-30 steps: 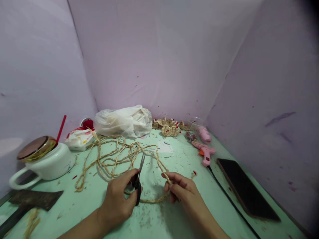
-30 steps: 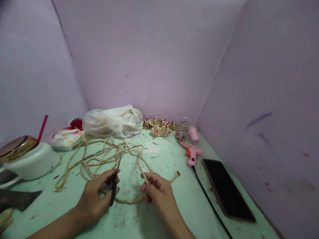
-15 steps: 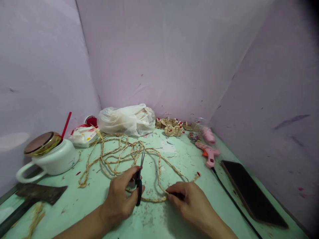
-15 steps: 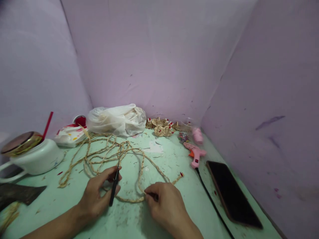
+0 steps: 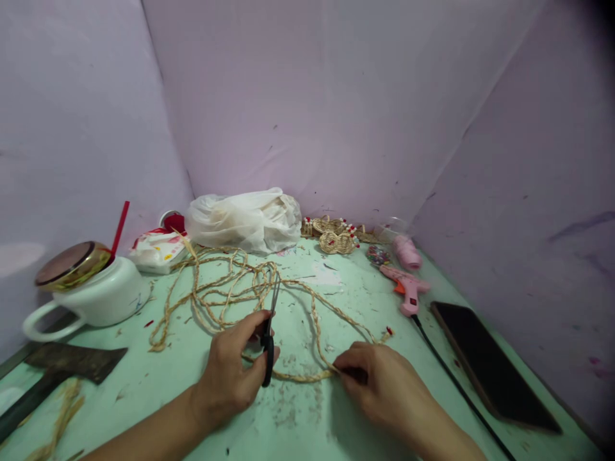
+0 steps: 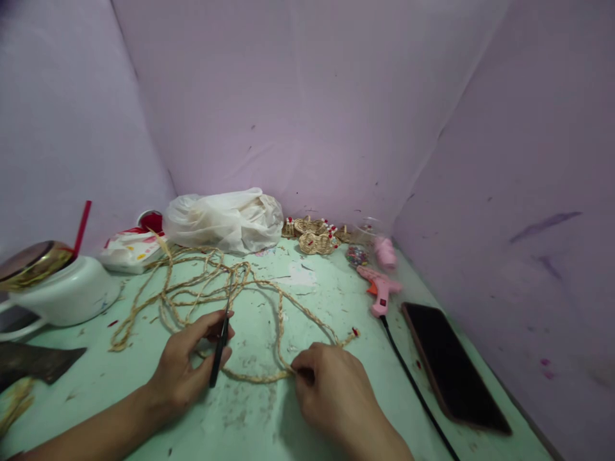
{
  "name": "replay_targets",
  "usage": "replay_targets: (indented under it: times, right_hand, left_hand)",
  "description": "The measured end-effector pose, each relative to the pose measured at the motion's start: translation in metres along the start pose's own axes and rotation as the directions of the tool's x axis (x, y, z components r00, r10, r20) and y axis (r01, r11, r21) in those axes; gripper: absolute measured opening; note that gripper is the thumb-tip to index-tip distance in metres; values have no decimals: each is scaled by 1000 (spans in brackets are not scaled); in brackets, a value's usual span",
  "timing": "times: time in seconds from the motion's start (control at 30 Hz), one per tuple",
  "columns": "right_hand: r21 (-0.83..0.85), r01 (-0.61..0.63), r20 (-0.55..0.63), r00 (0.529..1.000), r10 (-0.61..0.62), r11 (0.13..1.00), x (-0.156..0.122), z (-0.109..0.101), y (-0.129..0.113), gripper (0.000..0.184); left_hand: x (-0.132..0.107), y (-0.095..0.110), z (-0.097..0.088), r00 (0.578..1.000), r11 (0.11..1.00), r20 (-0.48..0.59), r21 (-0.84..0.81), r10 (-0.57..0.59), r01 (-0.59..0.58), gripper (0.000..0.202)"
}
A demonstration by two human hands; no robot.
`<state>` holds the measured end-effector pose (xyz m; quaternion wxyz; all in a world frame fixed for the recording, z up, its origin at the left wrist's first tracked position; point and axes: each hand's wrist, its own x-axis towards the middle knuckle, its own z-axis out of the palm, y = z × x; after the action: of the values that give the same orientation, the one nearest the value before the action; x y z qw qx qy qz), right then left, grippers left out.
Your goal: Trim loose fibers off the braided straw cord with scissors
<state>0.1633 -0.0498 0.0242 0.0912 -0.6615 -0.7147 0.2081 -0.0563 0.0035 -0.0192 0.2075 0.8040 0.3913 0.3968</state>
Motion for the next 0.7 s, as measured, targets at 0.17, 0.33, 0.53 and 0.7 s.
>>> replay_targets:
  times: [0.17, 0.33, 0.53, 0.7]
  right_hand:
    - [22, -11, -9, 1000, 11, 1000, -1, -2, 5, 28]
    - [56, -31, -23, 999, 32, 998, -3, -5, 12, 29]
    - [18, -110, 2, 994, 110, 994, -5, -11, 16, 25]
    - [38, -165, 4, 986, 165, 985, -2, -12, 15, 11]
  left_hand:
    - [0, 0, 0, 1000, 1000, 3, 5, -10, 10, 34]
    - [1, 1, 0, 1000, 1000, 7, 3, -12, 12, 33]
    - [1, 0, 0, 1000, 1000, 2, 10, -22, 22, 35]
    - [1, 1, 0, 998, 999, 34, 14, -44, 43, 33]
